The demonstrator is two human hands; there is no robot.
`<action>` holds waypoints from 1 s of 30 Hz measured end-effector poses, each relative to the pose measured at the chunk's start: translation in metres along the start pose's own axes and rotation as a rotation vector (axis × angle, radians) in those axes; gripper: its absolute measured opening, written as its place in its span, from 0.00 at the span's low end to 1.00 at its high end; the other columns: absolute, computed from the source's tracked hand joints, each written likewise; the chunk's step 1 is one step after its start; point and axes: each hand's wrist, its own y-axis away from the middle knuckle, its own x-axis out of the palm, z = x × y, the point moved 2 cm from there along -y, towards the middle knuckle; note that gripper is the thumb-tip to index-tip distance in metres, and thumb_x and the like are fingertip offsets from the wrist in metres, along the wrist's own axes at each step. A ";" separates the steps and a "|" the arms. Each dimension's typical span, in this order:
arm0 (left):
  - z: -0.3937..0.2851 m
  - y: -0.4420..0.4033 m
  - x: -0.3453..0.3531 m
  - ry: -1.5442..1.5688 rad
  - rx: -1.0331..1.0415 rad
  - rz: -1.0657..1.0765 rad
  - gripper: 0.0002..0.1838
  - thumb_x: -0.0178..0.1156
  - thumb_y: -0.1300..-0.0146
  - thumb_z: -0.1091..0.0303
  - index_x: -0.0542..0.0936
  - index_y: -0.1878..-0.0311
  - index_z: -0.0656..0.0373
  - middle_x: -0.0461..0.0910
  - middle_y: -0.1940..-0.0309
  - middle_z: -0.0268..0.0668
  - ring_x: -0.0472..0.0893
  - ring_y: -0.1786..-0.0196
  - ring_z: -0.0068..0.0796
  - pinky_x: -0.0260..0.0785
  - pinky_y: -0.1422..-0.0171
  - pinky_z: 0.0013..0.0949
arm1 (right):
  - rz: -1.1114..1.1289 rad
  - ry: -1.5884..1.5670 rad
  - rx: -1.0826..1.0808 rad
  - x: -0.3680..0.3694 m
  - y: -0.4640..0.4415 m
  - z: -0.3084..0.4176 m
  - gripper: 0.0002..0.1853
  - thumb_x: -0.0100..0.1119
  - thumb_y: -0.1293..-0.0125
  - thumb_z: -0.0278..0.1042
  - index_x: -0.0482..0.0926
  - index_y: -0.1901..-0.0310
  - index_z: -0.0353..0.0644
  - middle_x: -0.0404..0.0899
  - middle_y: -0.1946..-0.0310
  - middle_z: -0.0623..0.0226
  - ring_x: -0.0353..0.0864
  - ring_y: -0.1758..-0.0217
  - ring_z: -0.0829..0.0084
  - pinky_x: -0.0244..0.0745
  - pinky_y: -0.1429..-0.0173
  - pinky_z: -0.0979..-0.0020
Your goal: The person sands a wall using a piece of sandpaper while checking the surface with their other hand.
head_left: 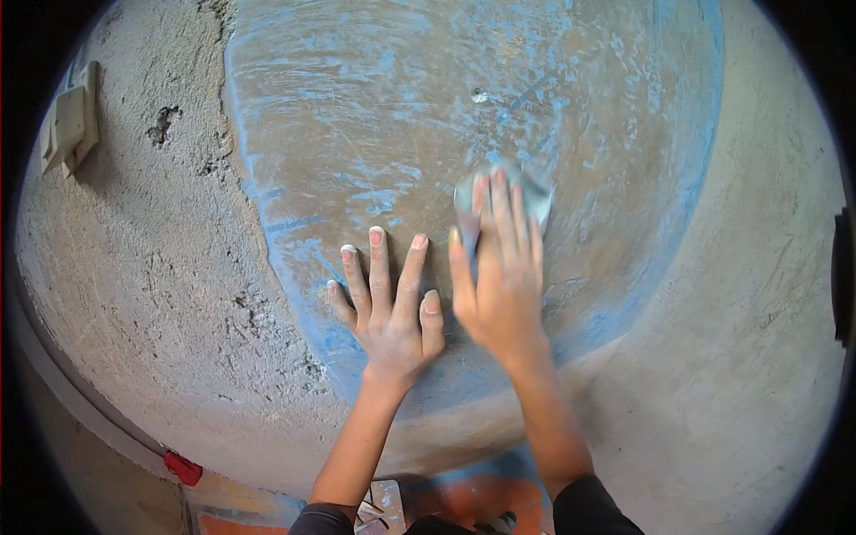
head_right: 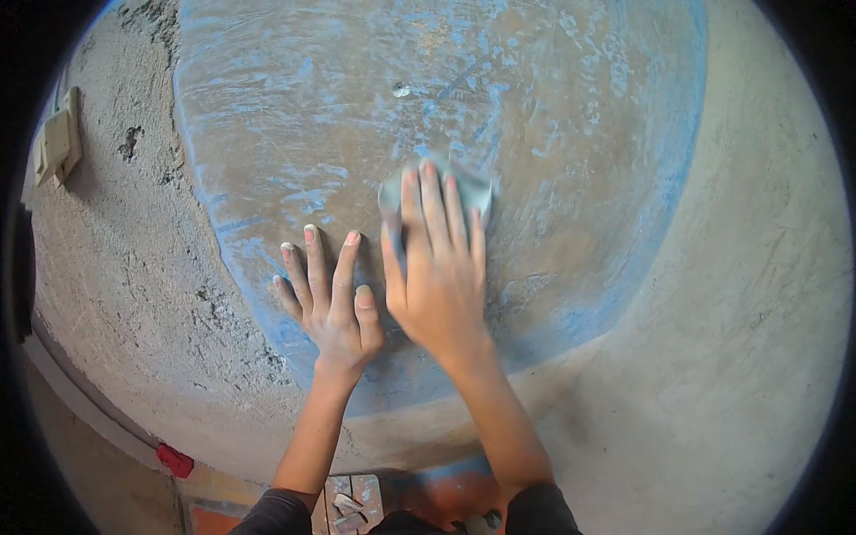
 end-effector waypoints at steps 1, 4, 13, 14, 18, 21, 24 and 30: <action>-0.002 0.001 -0.001 0.001 -0.024 0.022 0.30 0.32 0.20 0.51 0.75 0.28 0.50 0.60 0.21 0.51 0.44 0.15 0.54 0.16 0.17 0.53 | -0.027 -0.004 -0.016 -0.003 -0.013 -0.004 0.34 0.50 0.25 0.45 0.60 0.22 0.42 0.57 0.21 0.51 0.55 0.18 0.48 0.50 0.21 0.42; -0.005 0.009 0.000 -0.003 -0.056 0.056 0.29 0.33 0.20 0.52 0.73 0.26 0.50 0.57 0.20 0.50 0.42 0.15 0.54 0.14 0.18 0.54 | -0.004 -0.005 -0.050 0.002 0.002 -0.005 0.34 0.51 0.25 0.47 0.61 0.22 0.45 0.58 0.21 0.54 0.57 0.19 0.48 0.50 0.21 0.43; -0.014 0.025 0.004 0.006 -0.146 0.177 0.29 0.38 0.21 0.53 0.66 0.21 0.48 0.46 0.17 0.53 0.32 0.16 0.62 0.10 0.23 0.67 | -0.098 0.094 -0.081 -0.003 0.007 -0.066 0.34 0.51 0.25 0.50 0.59 0.21 0.48 0.56 0.21 0.51 0.54 0.17 0.49 0.45 0.19 0.40; -0.017 0.023 0.005 0.009 -0.167 0.194 0.29 0.39 0.21 0.53 0.65 0.21 0.47 0.44 0.17 0.54 0.30 0.16 0.64 0.10 0.24 0.70 | -0.097 0.119 -0.108 -0.005 0.006 -0.068 0.34 0.51 0.25 0.50 0.59 0.21 0.49 0.56 0.20 0.51 0.54 0.17 0.50 0.45 0.19 0.39; -0.033 0.009 0.005 -0.027 -0.178 0.245 0.30 0.44 0.23 0.50 0.63 0.20 0.42 0.37 0.17 0.57 0.25 0.18 0.69 0.10 0.29 0.79 | 0.237 0.146 -0.327 -0.017 0.035 -0.092 0.32 0.51 0.25 0.50 0.62 0.21 0.59 0.54 0.19 0.55 0.52 0.16 0.55 0.46 0.20 0.39; -0.049 -0.006 0.012 0.028 -0.200 0.242 0.31 0.46 0.24 0.46 0.63 0.20 0.37 0.32 0.18 0.61 0.21 0.19 0.69 0.06 0.32 0.81 | -0.026 0.153 -0.120 -0.029 0.032 -0.135 0.30 0.52 0.25 0.50 0.65 0.23 0.58 0.58 0.20 0.55 0.58 0.19 0.54 0.54 0.23 0.40; -0.070 -0.018 0.026 -0.017 -0.186 0.171 0.31 0.45 0.24 0.45 0.63 0.20 0.36 0.31 0.18 0.62 0.21 0.19 0.69 0.07 0.32 0.81 | 0.269 0.119 -0.302 -0.036 0.062 -0.154 0.29 0.50 0.23 0.47 0.66 0.23 0.56 0.58 0.21 0.52 0.58 0.19 0.50 0.56 0.24 0.40; -0.106 -0.018 0.054 -0.029 -0.250 0.148 0.41 0.46 0.24 0.46 0.46 0.16 0.53 0.29 0.18 0.60 0.23 0.19 0.69 0.16 0.28 0.81 | -0.031 0.074 0.024 -0.063 0.076 -0.248 0.28 0.50 0.23 0.46 0.65 0.23 0.57 0.57 0.21 0.49 0.60 0.21 0.47 0.58 0.25 0.39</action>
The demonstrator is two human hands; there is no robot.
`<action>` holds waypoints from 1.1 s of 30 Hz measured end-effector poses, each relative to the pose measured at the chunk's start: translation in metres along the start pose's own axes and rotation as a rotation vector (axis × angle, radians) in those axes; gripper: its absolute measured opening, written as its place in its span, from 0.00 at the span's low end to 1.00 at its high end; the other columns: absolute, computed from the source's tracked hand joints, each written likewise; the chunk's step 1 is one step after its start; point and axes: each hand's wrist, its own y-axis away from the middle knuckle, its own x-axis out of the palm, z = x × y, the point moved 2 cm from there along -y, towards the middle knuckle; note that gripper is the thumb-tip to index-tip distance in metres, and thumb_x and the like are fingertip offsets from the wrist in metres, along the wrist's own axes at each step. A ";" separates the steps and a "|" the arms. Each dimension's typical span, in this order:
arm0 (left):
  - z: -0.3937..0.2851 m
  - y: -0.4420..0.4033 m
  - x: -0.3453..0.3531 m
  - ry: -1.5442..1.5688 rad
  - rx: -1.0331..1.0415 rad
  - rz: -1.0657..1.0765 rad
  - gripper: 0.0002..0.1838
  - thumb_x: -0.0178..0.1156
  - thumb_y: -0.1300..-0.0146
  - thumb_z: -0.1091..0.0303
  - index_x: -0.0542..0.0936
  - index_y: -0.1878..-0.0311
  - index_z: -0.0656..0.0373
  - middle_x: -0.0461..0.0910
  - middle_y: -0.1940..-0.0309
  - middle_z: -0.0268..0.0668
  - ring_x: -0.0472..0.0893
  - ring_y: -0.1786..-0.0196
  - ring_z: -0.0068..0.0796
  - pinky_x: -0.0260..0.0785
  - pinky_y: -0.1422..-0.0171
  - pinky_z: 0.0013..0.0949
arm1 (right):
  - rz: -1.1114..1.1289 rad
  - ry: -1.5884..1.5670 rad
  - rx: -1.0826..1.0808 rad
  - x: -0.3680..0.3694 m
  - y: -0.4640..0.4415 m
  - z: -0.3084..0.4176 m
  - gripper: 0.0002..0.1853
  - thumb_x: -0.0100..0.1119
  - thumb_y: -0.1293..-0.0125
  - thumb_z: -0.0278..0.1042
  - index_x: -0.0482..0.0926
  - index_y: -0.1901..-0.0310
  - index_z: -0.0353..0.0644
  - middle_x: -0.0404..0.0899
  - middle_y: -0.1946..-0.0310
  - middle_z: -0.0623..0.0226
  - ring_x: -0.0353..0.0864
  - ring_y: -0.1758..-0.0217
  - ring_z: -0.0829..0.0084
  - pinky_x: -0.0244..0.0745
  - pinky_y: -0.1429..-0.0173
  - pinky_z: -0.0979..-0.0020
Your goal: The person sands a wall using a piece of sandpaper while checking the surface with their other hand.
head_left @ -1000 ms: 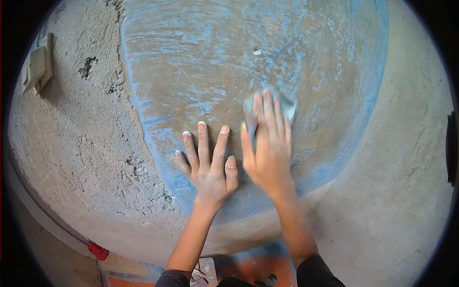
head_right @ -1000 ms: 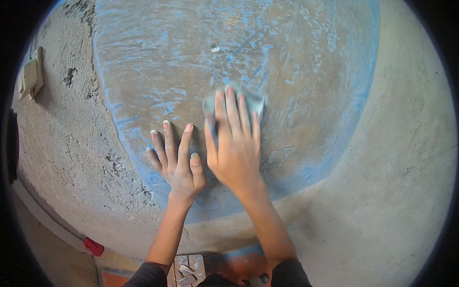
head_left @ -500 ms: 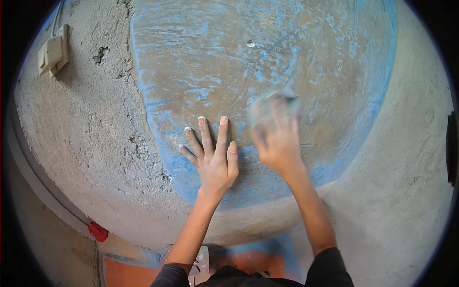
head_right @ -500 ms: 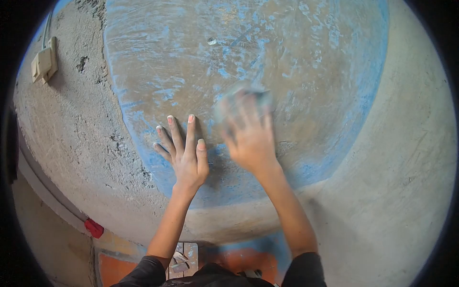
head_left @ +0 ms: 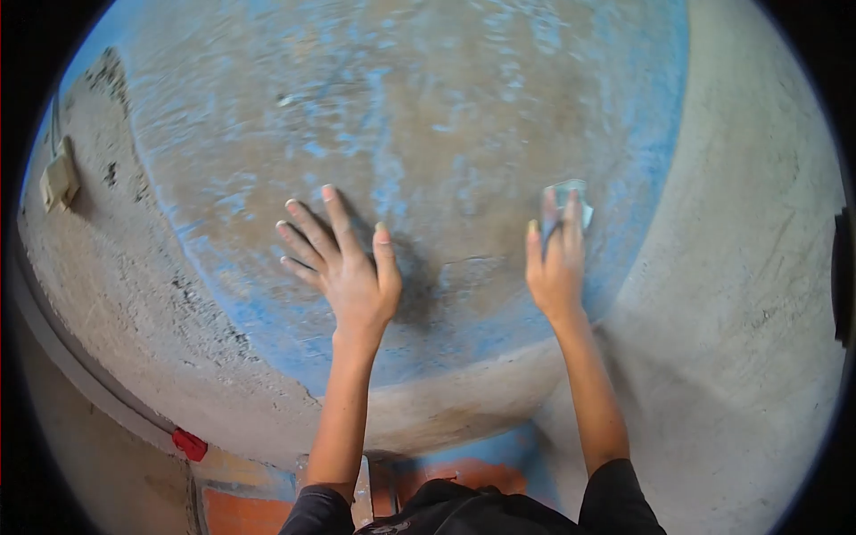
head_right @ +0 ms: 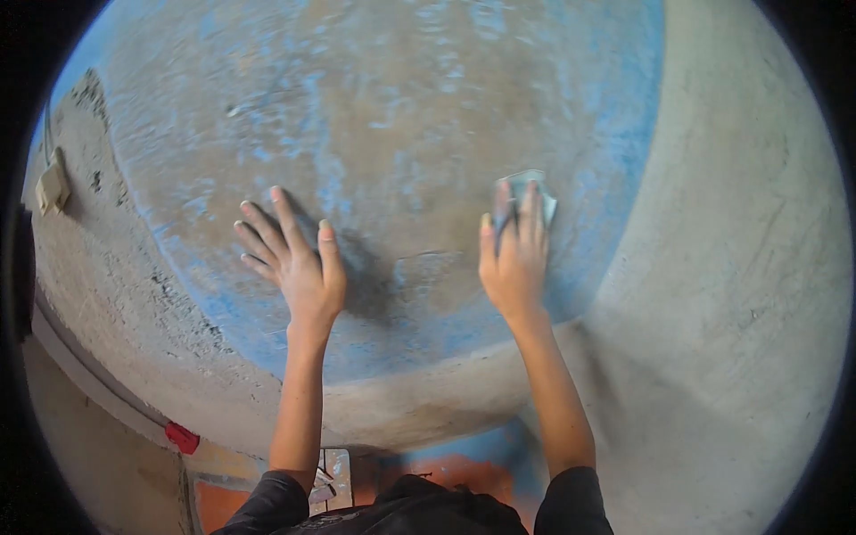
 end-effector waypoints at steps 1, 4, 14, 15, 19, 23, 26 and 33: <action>-0.007 0.003 0.004 0.001 -0.007 0.003 0.43 0.46 0.24 0.46 0.43 0.16 0.56 0.29 0.18 0.60 0.23 0.19 0.70 0.17 0.28 0.81 | 0.077 0.024 -0.054 0.001 0.011 -0.005 0.28 0.49 0.23 0.46 0.65 0.23 0.57 0.57 0.21 0.49 0.60 0.21 0.47 0.57 0.25 0.39; -0.030 0.017 0.018 -0.017 -0.057 0.030 0.44 0.44 0.22 0.44 0.38 0.17 0.59 0.28 0.17 0.56 0.25 0.17 0.66 0.20 0.23 0.75 | 0.341 0.070 -0.165 -0.006 0.035 -0.021 0.28 0.44 0.21 0.48 0.63 0.22 0.56 0.54 0.20 0.49 0.56 0.19 0.45 0.53 0.22 0.38; -0.077 0.097 0.076 -0.068 -0.113 0.305 0.48 0.45 0.24 0.40 0.36 0.17 0.61 0.25 0.18 0.60 0.23 0.19 0.71 0.18 0.23 0.74 | 0.427 -0.081 -0.174 0.005 0.092 -0.057 0.30 0.45 0.21 0.45 0.62 0.23 0.40 0.53 0.23 0.36 0.55 0.20 0.39 0.53 0.21 0.41; -0.079 0.104 0.080 -0.057 -0.100 0.314 0.47 0.45 0.23 0.40 0.37 0.17 0.61 0.25 0.18 0.61 0.23 0.20 0.73 0.19 0.24 0.75 | 0.352 -0.005 -0.045 0.001 0.085 -0.062 0.31 0.49 0.23 0.45 0.63 0.23 0.44 0.54 0.22 0.39 0.54 0.19 0.42 0.52 0.21 0.41; -0.083 0.130 0.093 -0.095 -0.056 0.334 0.44 0.47 0.24 0.42 0.42 0.16 0.55 0.26 0.18 0.62 0.23 0.20 0.75 0.20 0.25 0.77 | -0.036 -0.263 0.333 0.015 0.081 -0.069 0.31 0.54 0.26 0.47 0.65 0.23 0.58 0.55 0.20 0.52 0.53 0.18 0.46 0.48 0.20 0.41; -0.077 0.145 0.096 -0.125 0.001 0.323 0.39 0.48 0.23 0.45 0.52 0.17 0.52 0.33 0.17 0.59 0.28 0.19 0.74 0.23 0.23 0.74 | 0.431 -0.160 -0.151 0.012 0.091 -0.053 0.28 0.46 0.21 0.46 0.65 0.24 0.45 0.52 0.21 0.43 0.48 0.18 0.37 0.42 0.19 0.38; -0.067 0.147 0.083 -0.151 0.017 0.369 0.35 0.48 0.23 0.47 0.59 0.19 0.49 0.39 0.17 0.56 0.32 0.18 0.70 0.25 0.21 0.71 | -0.023 -0.280 0.256 0.017 0.064 -0.056 0.28 0.50 0.24 0.45 0.68 0.24 0.55 0.57 0.21 0.48 0.53 0.19 0.42 0.43 0.20 0.38; -0.021 0.141 0.047 -0.177 -0.066 0.297 0.32 0.49 0.23 0.50 0.62 0.20 0.46 0.42 0.17 0.54 0.36 0.17 0.68 0.30 0.21 0.70 | 0.304 -0.214 -0.090 0.024 0.059 0.014 0.32 0.54 0.26 0.51 0.65 0.23 0.56 0.53 0.20 0.45 0.50 0.18 0.40 0.39 0.20 0.35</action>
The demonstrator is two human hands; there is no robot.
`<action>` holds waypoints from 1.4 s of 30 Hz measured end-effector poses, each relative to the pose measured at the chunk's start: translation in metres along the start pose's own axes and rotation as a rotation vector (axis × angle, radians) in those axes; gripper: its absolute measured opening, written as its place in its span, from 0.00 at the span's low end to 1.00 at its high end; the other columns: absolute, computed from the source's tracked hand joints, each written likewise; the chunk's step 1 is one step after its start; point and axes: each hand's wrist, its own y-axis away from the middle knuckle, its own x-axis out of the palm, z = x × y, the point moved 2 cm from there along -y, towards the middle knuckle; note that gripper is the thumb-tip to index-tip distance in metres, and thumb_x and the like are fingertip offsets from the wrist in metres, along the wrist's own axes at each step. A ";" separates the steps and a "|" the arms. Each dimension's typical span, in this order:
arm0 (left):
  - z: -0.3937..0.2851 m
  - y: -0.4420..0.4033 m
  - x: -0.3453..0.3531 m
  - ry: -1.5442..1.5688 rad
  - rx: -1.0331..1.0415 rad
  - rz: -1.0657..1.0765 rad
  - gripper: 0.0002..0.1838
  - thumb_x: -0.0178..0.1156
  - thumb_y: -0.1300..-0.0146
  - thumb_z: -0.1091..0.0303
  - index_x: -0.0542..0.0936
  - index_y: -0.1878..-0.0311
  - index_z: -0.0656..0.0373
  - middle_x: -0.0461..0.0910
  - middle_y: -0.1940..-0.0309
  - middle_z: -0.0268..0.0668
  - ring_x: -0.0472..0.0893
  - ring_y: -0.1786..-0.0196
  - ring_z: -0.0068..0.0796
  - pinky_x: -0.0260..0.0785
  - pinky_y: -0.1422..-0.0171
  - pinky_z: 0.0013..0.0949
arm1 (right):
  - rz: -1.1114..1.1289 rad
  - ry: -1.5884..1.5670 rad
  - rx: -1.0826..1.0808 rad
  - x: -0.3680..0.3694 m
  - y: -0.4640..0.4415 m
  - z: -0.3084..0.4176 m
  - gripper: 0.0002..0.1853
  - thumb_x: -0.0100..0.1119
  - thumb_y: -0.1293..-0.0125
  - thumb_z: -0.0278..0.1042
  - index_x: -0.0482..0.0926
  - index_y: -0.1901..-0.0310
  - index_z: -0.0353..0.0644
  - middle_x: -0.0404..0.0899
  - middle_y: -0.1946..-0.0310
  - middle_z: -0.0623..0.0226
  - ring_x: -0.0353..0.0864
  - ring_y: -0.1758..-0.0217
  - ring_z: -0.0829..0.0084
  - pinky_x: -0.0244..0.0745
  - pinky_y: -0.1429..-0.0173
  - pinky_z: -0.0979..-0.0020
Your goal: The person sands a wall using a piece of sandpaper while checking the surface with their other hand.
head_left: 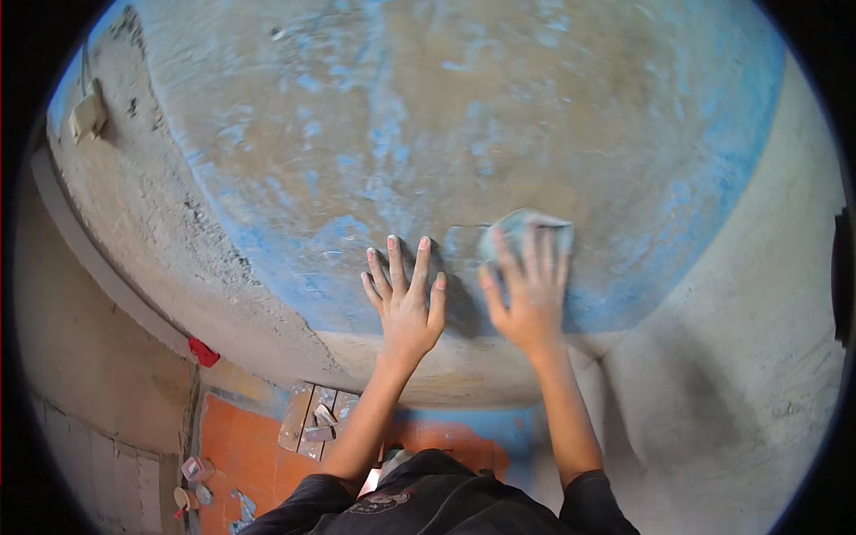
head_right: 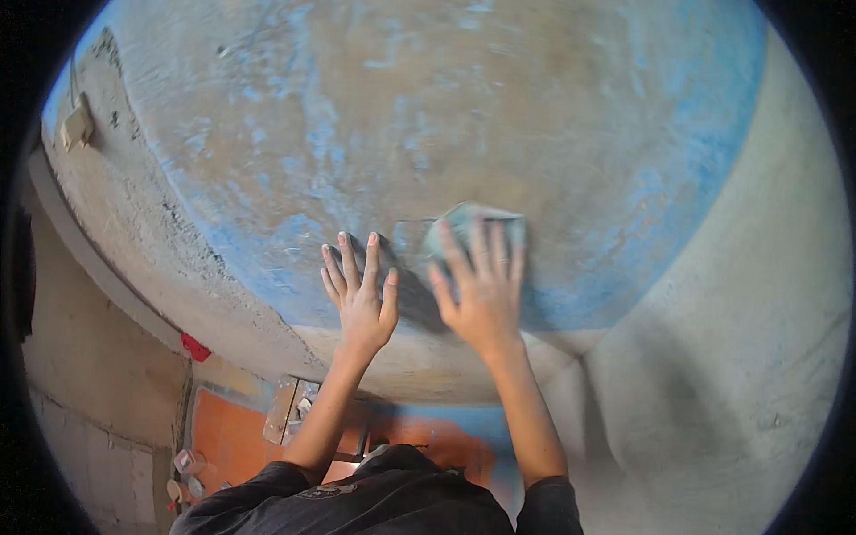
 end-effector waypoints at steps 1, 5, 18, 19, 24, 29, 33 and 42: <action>0.009 -0.001 -0.004 -0.003 -0.017 -0.011 0.32 0.49 0.23 0.51 0.62 0.20 0.46 0.42 0.17 0.54 0.36 0.17 0.68 0.30 0.21 0.71 | -0.082 0.015 0.045 -0.002 -0.009 0.001 0.32 0.54 0.26 0.51 0.65 0.23 0.56 0.53 0.20 0.46 0.50 0.18 0.40 0.38 0.20 0.35; 0.055 0.000 -0.026 0.048 -0.063 -0.040 0.31 0.50 0.23 0.52 0.62 0.20 0.46 0.41 0.17 0.55 0.36 0.17 0.67 0.31 0.21 0.71 | -0.168 -0.151 0.250 0.017 -0.013 0.037 0.37 0.53 0.26 0.52 0.59 0.21 0.46 0.41 0.19 0.39 0.39 0.17 0.34 0.35 0.21 0.32; 0.174 0.021 -0.065 0.243 -0.112 -0.007 0.29 0.51 0.25 0.54 0.68 0.22 0.46 0.43 0.18 0.58 0.39 0.18 0.70 0.33 0.22 0.72 | -0.026 -0.063 0.084 0.102 -0.036 0.180 0.37 0.54 0.27 0.51 0.61 0.22 0.44 0.43 0.20 0.36 0.37 0.17 0.30 0.33 0.23 0.27; 0.182 0.023 -0.067 0.268 -0.108 -0.001 0.29 0.50 0.25 0.55 0.68 0.22 0.47 0.43 0.18 0.58 0.39 0.18 0.71 0.33 0.21 0.72 | 0.022 -0.049 0.100 0.125 -0.012 0.190 0.36 0.54 0.27 0.50 0.61 0.22 0.45 0.44 0.20 0.36 0.38 0.18 0.30 0.33 0.23 0.28; 0.213 0.040 -0.069 0.339 -0.037 0.079 0.29 0.48 0.24 0.56 0.68 0.22 0.50 0.44 0.18 0.59 0.40 0.18 0.71 0.32 0.20 0.70 | -0.075 -0.026 0.105 0.137 -0.017 0.210 0.36 0.55 0.28 0.50 0.62 0.22 0.46 0.44 0.21 0.33 0.41 0.19 0.27 0.33 0.24 0.26; 0.221 0.043 -0.068 0.397 0.011 0.100 0.29 0.45 0.23 0.56 0.68 0.23 0.53 0.44 0.18 0.61 0.39 0.19 0.73 0.29 0.20 0.70 | -0.211 -0.043 0.159 0.135 -0.047 0.218 0.35 0.55 0.29 0.50 0.65 0.24 0.45 0.45 0.22 0.31 0.42 0.20 0.25 0.34 0.24 0.25; 0.224 0.046 -0.061 0.421 0.008 0.112 0.29 0.44 0.23 0.55 0.68 0.23 0.54 0.42 0.19 0.64 0.37 0.19 0.75 0.28 0.21 0.71 | -0.096 -0.048 0.211 0.193 0.037 0.235 0.34 0.54 0.28 0.49 0.65 0.24 0.45 0.44 0.21 0.32 0.41 0.20 0.24 0.35 0.24 0.26; 0.210 0.044 -0.060 0.378 0.073 0.187 0.30 0.42 0.22 0.56 0.65 0.22 0.60 0.29 0.20 0.70 0.25 0.22 0.82 0.24 0.24 0.75 | -0.243 0.003 0.249 0.162 -0.003 0.193 0.35 0.54 0.28 0.47 0.62 0.24 0.43 0.41 0.20 0.33 0.39 0.20 0.24 0.34 0.23 0.27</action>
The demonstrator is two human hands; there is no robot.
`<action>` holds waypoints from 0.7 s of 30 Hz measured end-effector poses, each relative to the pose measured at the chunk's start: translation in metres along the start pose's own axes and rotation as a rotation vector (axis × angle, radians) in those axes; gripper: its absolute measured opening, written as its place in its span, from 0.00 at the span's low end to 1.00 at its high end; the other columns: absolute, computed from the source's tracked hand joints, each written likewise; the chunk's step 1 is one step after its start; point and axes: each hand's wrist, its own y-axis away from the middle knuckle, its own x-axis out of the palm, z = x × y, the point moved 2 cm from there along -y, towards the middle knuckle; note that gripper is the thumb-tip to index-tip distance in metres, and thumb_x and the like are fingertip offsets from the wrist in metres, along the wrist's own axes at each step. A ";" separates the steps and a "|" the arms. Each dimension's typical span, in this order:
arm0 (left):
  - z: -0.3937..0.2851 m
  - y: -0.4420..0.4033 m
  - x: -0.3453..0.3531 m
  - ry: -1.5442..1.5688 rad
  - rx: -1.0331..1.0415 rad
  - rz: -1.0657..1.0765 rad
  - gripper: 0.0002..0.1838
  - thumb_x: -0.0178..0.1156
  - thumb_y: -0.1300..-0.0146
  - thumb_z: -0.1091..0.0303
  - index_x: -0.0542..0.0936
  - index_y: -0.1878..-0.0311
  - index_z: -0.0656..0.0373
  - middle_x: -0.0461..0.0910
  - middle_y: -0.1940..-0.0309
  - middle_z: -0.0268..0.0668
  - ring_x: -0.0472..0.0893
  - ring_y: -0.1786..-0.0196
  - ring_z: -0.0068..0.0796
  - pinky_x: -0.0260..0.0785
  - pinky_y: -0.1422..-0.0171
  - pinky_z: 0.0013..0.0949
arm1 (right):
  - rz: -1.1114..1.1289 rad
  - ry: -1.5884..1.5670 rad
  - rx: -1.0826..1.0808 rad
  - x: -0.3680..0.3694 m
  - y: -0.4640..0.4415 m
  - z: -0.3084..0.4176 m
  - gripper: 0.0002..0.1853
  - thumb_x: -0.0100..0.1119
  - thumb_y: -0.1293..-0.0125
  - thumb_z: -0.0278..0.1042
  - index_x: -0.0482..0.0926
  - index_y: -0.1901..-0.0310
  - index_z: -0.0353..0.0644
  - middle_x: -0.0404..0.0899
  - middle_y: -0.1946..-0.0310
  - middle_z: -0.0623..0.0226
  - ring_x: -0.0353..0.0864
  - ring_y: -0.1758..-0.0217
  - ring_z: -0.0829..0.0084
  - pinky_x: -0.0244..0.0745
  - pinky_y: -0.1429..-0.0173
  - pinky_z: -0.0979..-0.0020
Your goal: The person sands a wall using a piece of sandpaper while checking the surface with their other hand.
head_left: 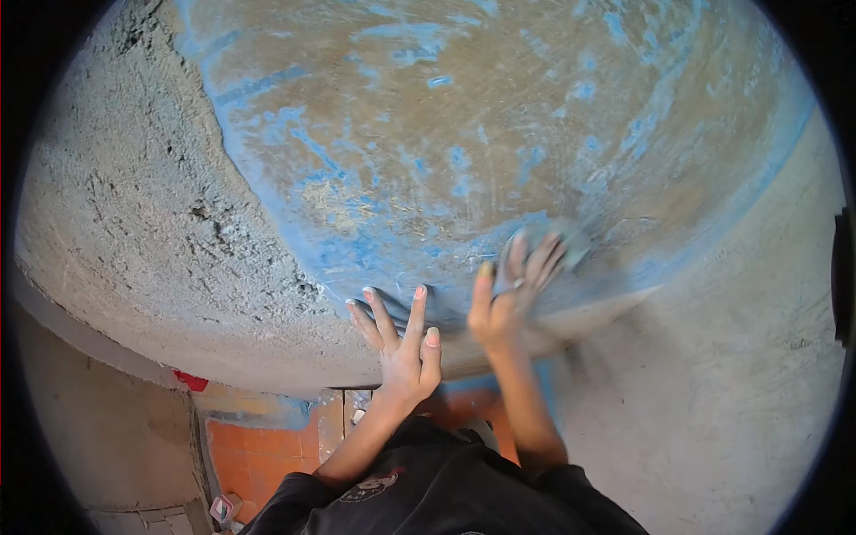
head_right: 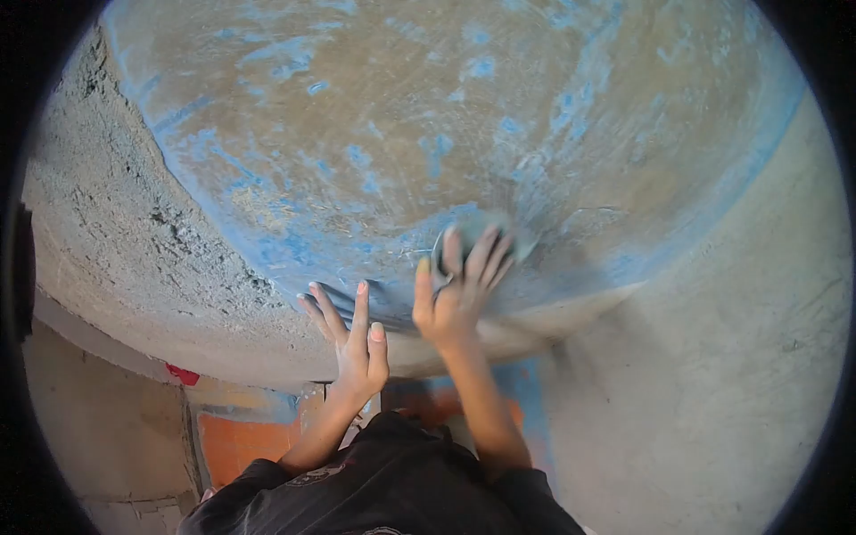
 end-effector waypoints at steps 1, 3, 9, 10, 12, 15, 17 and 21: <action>-0.001 -0.003 0.003 -0.001 0.010 -0.012 0.30 0.43 0.22 0.56 0.65 0.22 0.59 0.28 0.20 0.70 0.25 0.22 0.82 0.23 0.24 0.76 | 0.005 -0.007 0.002 0.016 0.031 -0.005 0.35 0.53 0.27 0.47 0.61 0.23 0.42 0.41 0.20 0.33 0.39 0.20 0.25 0.34 0.23 0.27; -0.003 -0.007 0.007 -0.018 0.029 -0.031 0.30 0.44 0.22 0.56 0.65 0.22 0.57 0.28 0.20 0.70 0.24 0.22 0.82 0.22 0.25 0.77 | 0.110 -0.019 0.057 0.031 0.087 0.002 0.36 0.52 0.26 0.46 0.57 0.21 0.41 0.40 0.20 0.32 0.39 0.19 0.26 0.35 0.23 0.28; -0.020 -0.025 0.022 -0.091 0.087 -0.060 0.30 0.47 0.24 0.53 0.66 0.22 0.50 0.28 0.20 0.70 0.21 0.22 0.81 0.17 0.28 0.80 | -0.025 -0.019 0.198 -0.033 -0.009 -0.045 0.37 0.48 0.24 0.45 0.53 0.22 0.32 0.40 0.21 0.30 0.39 0.19 0.26 0.37 0.21 0.33; -0.026 -0.029 0.025 -0.088 0.095 -0.070 0.30 0.48 0.24 0.53 0.66 0.22 0.50 0.28 0.20 0.70 0.21 0.22 0.81 0.16 0.29 0.80 | -0.065 -0.055 0.208 -0.044 -0.028 -0.052 0.37 0.48 0.23 0.46 0.53 0.22 0.32 0.40 0.21 0.30 0.39 0.19 0.27 0.37 0.21 0.33; -0.035 -0.036 0.029 -0.079 0.104 -0.072 0.31 0.48 0.24 0.52 0.66 0.21 0.50 0.27 0.20 0.70 0.21 0.22 0.81 0.15 0.29 0.81 | -0.094 -0.100 0.204 -0.049 -0.030 -0.058 0.37 0.49 0.24 0.45 0.53 0.22 0.31 0.40 0.21 0.29 0.39 0.19 0.26 0.38 0.21 0.33; -0.052 -0.042 0.041 -0.065 0.097 -0.066 0.31 0.48 0.24 0.51 0.65 0.21 0.49 0.27 0.21 0.70 0.20 0.23 0.81 0.14 0.30 0.82 | -0.014 -0.075 0.180 -0.012 0.041 -0.049 0.37 0.53 0.25 0.44 0.55 0.23 0.30 0.42 0.22 0.27 0.40 0.20 0.25 0.40 0.22 0.32; -0.060 -0.046 0.053 -0.078 0.088 -0.074 0.32 0.47 0.24 0.50 0.64 0.21 0.49 0.26 0.21 0.71 0.19 0.23 0.81 0.14 0.31 0.83 | 0.069 -0.029 0.200 -0.010 0.072 -0.061 0.38 0.55 0.27 0.43 0.56 0.24 0.30 0.44 0.23 0.26 0.41 0.21 0.23 0.43 0.23 0.32; -0.087 -0.053 0.086 -0.067 0.092 -0.074 0.31 0.46 0.23 0.49 0.64 0.20 0.47 0.27 0.20 0.68 0.17 0.23 0.81 0.13 0.33 0.84 | -0.044 0.017 0.181 -0.058 0.015 -0.117 0.38 0.56 0.28 0.43 0.56 0.24 0.28 0.49 0.25 0.24 0.46 0.22 0.24 0.46 0.23 0.33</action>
